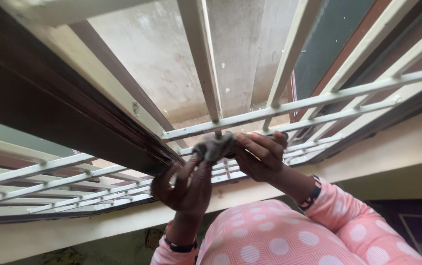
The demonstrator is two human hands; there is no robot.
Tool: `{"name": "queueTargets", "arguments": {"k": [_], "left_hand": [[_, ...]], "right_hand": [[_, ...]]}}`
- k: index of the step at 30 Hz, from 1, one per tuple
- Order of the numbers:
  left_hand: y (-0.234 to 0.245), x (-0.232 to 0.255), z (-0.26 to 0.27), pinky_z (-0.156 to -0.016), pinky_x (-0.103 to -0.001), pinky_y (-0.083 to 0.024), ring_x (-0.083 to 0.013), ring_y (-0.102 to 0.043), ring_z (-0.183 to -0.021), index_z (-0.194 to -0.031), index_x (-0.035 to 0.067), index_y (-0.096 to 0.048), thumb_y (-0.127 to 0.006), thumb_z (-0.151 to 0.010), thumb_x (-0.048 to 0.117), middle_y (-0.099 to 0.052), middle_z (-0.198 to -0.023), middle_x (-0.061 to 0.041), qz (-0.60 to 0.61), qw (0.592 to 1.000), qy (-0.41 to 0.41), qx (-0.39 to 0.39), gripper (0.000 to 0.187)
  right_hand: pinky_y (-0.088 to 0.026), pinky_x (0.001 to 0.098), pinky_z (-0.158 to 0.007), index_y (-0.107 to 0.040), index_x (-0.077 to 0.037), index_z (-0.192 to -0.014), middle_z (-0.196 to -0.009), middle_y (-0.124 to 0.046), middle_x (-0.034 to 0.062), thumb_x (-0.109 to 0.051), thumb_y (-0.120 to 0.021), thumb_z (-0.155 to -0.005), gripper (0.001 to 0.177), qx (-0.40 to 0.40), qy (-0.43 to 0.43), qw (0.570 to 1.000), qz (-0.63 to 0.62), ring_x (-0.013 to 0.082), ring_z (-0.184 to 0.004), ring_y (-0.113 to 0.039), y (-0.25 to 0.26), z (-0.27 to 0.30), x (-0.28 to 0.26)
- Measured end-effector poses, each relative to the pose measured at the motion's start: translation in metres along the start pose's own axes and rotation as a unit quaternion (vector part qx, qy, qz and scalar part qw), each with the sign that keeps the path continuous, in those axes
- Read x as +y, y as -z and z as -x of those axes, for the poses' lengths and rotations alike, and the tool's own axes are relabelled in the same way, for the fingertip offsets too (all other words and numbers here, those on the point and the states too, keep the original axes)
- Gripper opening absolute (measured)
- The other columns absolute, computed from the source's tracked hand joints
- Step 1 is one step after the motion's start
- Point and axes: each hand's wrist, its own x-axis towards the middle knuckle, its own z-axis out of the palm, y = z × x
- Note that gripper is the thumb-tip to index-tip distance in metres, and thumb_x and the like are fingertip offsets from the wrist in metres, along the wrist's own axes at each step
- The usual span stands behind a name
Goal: The person uses a cloth to wipe the metal bars of a window grille. They systematically clean the horizontal and vertical bars, moving the cloth along the metal surfaces to remove dust or dirt.
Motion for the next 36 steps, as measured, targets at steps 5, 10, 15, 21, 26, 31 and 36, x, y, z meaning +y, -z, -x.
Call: {"name": "queueTargets", "arguments": {"k": [5, 10, 15, 21, 26, 31, 36], "left_hand": [[0.001, -0.003, 0.013, -0.096, -0.039, -0.038, -0.0198, -0.059, -0.104, -0.102, 0.023, -0.079, -0.086, -0.092, 0.024, -0.073, -0.107, 0.009, -0.043, 0.999, 0.013, -0.020, 0.012], [-0.012, 0.013, 0.009, -0.095, -0.036, -0.039, -0.0174, -0.058, -0.104, -0.107, 0.021, -0.080, -0.087, -0.096, 0.024, -0.073, -0.109, 0.009, 0.008, 0.999, 0.015, -0.034, 0.014], [-0.031, 0.048, -0.003, -0.092, -0.037, -0.040, -0.0184, -0.059, -0.102, -0.109, 0.021, -0.080, -0.080, -0.094, 0.020, -0.073, -0.112, 0.007, 0.045, 0.995, -0.039, -0.078, 0.015], [-0.083, 0.116, -0.007, -0.100, -0.036, -0.042, -0.0169, -0.058, -0.109, -0.124, 0.021, -0.079, -0.072, -0.100, 0.018, -0.067, -0.122, 0.006, 0.097, 0.991, -0.071, -0.057, 0.025], [-0.131, 0.178, -0.010, -0.103, -0.038, -0.043, -0.0199, -0.060, -0.112, -0.134, 0.014, -0.072, -0.068, -0.102, 0.017, -0.063, -0.129, 0.000, 0.140, 0.981, -0.113, -0.073, 0.033], [-0.161, 0.223, -0.015, -0.114, -0.039, -0.039, -0.0198, -0.060, -0.120, -0.137, 0.016, -0.069, -0.066, -0.107, 0.020, -0.063, -0.136, 0.000, 0.141, 0.979, -0.128, -0.068, 0.031], [-0.157, 0.224, -0.012, -0.120, -0.041, -0.033, -0.0185, -0.058, -0.121, -0.134, 0.024, -0.072, -0.068, -0.106, 0.026, -0.062, -0.138, 0.004, 0.126, 0.986, -0.101, -0.049, 0.028]], "right_hand": [[-0.027, 0.0442, -0.122, -0.082, -0.019, -0.110, -0.124, -0.072, -0.0017, -0.020, -0.077, -0.097, 0.014, -0.042, 0.015, 0.999, -0.017, 0.0188, -0.116, -0.060, -0.005, 0.002, -0.002], [-0.025, 0.0465, -0.124, -0.081, -0.017, -0.111, -0.125, -0.074, -0.0020, -0.023, -0.079, -0.101, 0.011, -0.097, -0.006, 0.995, 0.001, 0.0210, -0.117, -0.059, 0.020, 0.014, 0.011], [-0.027, 0.0459, -0.123, -0.083, -0.019, -0.113, -0.120, -0.075, -0.0005, -0.026, -0.077, -0.099, 0.017, -0.085, -0.041, 0.992, 0.083, 0.0232, -0.118, -0.057, 0.052, 0.039, 0.042], [-0.028, 0.0534, -0.120, -0.077, -0.006, -0.125, -0.130, -0.063, 0.0133, -0.031, -0.057, -0.103, 0.039, -0.071, -0.118, 0.980, 0.142, 0.0340, -0.124, -0.048, 0.103, 0.076, 0.088], [-0.035, 0.0555, -0.118, -0.069, 0.001, -0.130, -0.135, -0.058, 0.0183, -0.031, -0.060, -0.105, 0.042, -0.057, -0.175, 0.966, 0.181, 0.0364, -0.128, -0.048, 0.141, 0.085, 0.117], [-0.059, 0.0563, -0.102, -0.060, 0.008, -0.118, -0.124, -0.063, 0.0210, -0.018, -0.074, -0.107, 0.031, 0.053, -0.207, 0.969, 0.123, 0.0401, -0.115, -0.060, 0.161, 0.094, 0.155], [-0.051, 0.0537, -0.106, -0.069, 0.006, -0.122, -0.128, -0.061, 0.0201, -0.025, -0.067, -0.107, 0.034, -0.036, -0.124, 0.979, 0.157, 0.0392, -0.121, -0.057, 0.160, 0.098, 0.161]]}}
